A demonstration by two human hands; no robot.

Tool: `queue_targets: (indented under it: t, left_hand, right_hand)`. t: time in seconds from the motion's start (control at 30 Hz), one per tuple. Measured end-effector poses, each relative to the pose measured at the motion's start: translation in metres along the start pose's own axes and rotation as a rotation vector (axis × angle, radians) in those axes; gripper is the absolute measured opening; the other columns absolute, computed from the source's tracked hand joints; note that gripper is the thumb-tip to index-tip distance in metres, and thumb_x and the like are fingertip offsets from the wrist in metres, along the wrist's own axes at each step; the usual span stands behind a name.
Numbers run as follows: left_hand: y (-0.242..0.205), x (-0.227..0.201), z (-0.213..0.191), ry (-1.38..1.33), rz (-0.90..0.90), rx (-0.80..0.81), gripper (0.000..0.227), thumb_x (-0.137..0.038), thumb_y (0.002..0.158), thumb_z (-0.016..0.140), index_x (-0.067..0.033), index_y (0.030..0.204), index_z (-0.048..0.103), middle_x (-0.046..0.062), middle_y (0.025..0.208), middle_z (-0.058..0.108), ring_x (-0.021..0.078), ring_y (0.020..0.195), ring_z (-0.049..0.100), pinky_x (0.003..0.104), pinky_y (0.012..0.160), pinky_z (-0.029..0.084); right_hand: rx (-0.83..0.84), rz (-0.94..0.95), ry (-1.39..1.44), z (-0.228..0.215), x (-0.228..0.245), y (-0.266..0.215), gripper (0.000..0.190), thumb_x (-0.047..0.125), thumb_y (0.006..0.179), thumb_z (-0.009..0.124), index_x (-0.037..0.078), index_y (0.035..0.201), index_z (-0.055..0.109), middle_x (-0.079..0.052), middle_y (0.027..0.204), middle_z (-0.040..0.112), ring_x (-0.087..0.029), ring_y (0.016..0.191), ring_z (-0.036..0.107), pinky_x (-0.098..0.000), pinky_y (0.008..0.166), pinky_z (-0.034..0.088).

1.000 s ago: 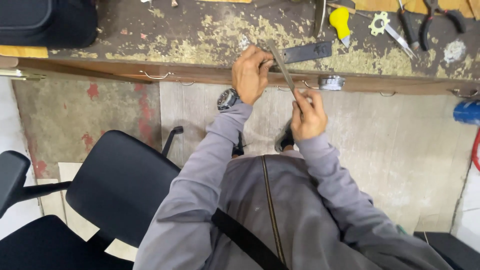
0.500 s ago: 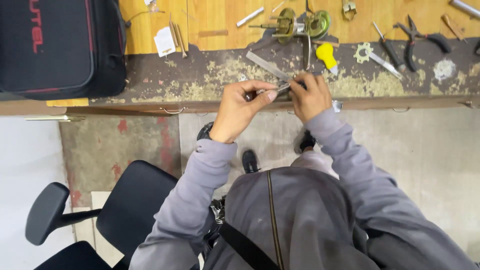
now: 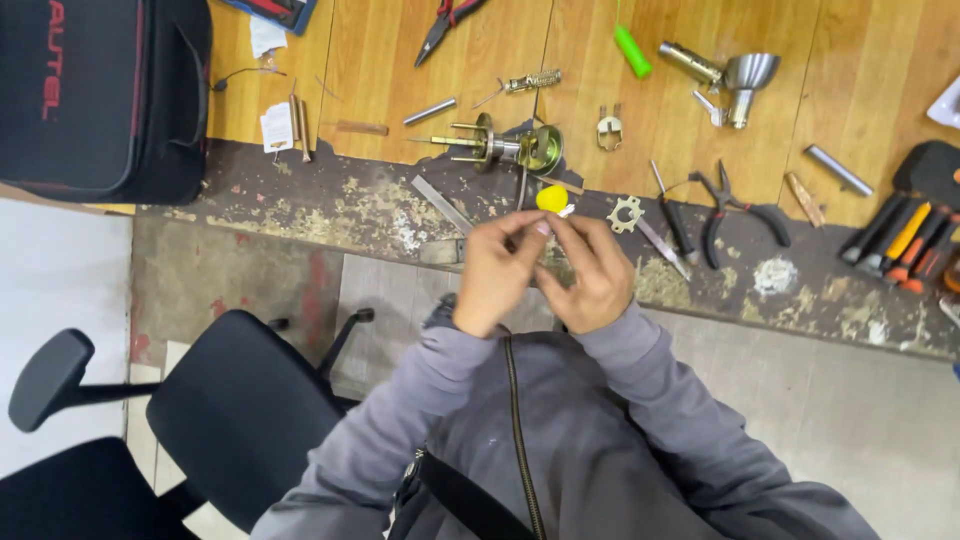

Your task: The person is repairing a lock by assembling internal components like pins and springs into a cylinder and filing a metal component to fit.

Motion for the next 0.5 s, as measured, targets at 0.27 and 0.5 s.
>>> queue_targets:
  t: [0.27,0.5]
  left_hand:
    - [0.058,-0.025,0.04,0.206,0.159,0.233,0.03,-0.026,0.105,0.058,-0.0036,0.113,0.076,0.019,0.091,0.076,0.0354,0.09,0.075,0.043,0.08,0.058]
    - [0.245,0.045,0.02,1.18,0.375,0.252,0.037,-0.031,0.083,0.081,-0.0232,0.118,0.075,0.005,0.115,0.067,0.0371,0.102,0.069,0.054,0.079,0.058]
  right_hand:
    - [0.025,0.084,-0.027,-0.035,-0.084,0.011,0.017,0.006,0.102,0.068,-0.002,0.111,0.08,-0.014,0.095,0.073,-0.035,0.079,0.072,-0.0419,0.071,0.057]
    - [0.025,0.473,0.241,-0.052,-0.124,0.012,0.024,0.003,0.107,0.059,-0.008,0.124,0.071,-0.019,0.1,0.065,-0.024,0.078,0.07,-0.0339,0.072,0.06]
Point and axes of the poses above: each hand's wrist, its own y-axis towards the middle knuckle, its own z-axis out of the palm, x = y × z, the point moved 9 cm from there along y, towards the middle knuckle
